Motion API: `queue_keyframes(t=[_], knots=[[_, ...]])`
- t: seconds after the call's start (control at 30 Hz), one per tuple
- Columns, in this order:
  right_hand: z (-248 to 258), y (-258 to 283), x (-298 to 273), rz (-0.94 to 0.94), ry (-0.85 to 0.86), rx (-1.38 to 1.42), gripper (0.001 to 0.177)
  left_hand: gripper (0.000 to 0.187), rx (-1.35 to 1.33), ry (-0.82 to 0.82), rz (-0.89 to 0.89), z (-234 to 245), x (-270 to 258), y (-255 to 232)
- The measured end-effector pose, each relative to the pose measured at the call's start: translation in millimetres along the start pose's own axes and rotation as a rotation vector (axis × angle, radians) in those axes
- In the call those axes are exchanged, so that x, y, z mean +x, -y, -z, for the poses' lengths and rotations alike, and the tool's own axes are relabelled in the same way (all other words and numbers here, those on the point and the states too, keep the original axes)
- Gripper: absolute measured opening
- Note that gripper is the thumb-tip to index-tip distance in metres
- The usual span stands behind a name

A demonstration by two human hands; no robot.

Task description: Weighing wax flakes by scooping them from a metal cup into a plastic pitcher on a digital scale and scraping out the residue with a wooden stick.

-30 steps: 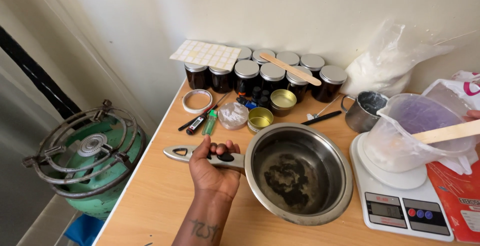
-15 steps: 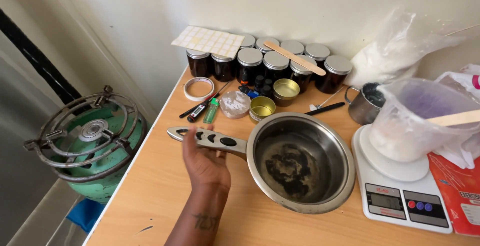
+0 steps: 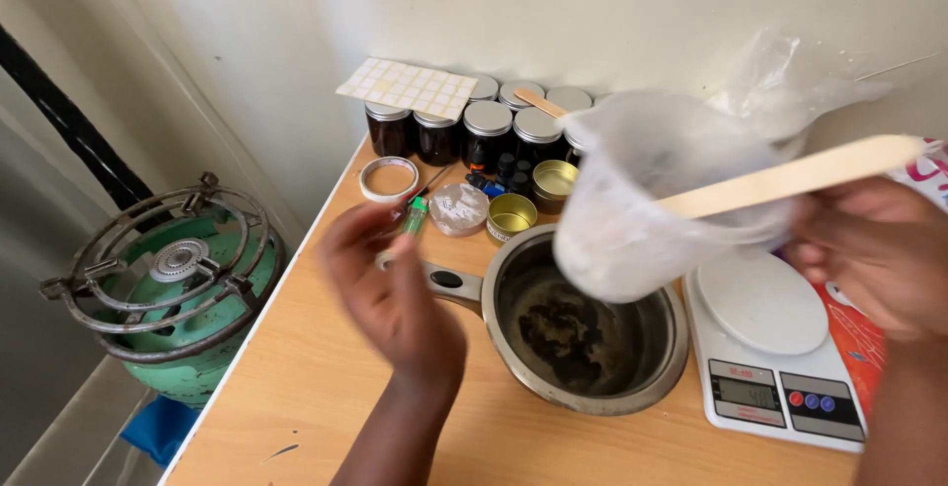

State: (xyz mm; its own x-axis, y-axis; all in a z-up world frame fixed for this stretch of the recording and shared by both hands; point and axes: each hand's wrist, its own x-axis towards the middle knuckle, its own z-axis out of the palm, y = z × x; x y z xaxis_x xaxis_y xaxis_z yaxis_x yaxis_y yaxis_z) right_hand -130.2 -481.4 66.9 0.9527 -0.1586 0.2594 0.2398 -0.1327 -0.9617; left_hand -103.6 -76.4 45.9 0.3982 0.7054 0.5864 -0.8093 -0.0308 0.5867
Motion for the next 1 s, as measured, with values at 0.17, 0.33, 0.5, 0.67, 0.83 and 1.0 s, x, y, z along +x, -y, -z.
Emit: queue_keyframes(t=[0.17, 0.33, 0.5, 0.67, 0.83, 1.0], knots=[[-49.1, 3.3, 7.8, -0.137, 0.104, 0.02, 0.019, 0.037, 0.211, 0.46, 0.566, -20.0, 8.6, -17.0], [-45.0, -20.2, 11.8, -0.185, 0.228, -0.08, 0.02, 0.044, 0.252, 0.559, 0.719, -7.2, 7.8, -7.0], [-45.9, -45.1, 14.9, -0.258, 0.267, -0.08, 0.01, 0.03, 0.445, 0.712, 0.753, -4.6, 9.6, -7.5], [-49.6, -32.4, 16.3, -0.326, 0.395, -0.125, 0.042, 0.045, 0.584, 0.873, 0.752, -1.4, -0.4, 1.9], [-57.7, -25.5, 14.9, -0.296, 0.345, -0.175, 0.048, 0.032, 0.531, 0.892, 0.663, -0.3, -4.1, 1.1], [-106.5, 21.0, 7.8, -0.369, 0.085, -0.112, 0.058, 0.025, 0.489, 0.911, 0.684, -1.2, 1.8, -12.3]])
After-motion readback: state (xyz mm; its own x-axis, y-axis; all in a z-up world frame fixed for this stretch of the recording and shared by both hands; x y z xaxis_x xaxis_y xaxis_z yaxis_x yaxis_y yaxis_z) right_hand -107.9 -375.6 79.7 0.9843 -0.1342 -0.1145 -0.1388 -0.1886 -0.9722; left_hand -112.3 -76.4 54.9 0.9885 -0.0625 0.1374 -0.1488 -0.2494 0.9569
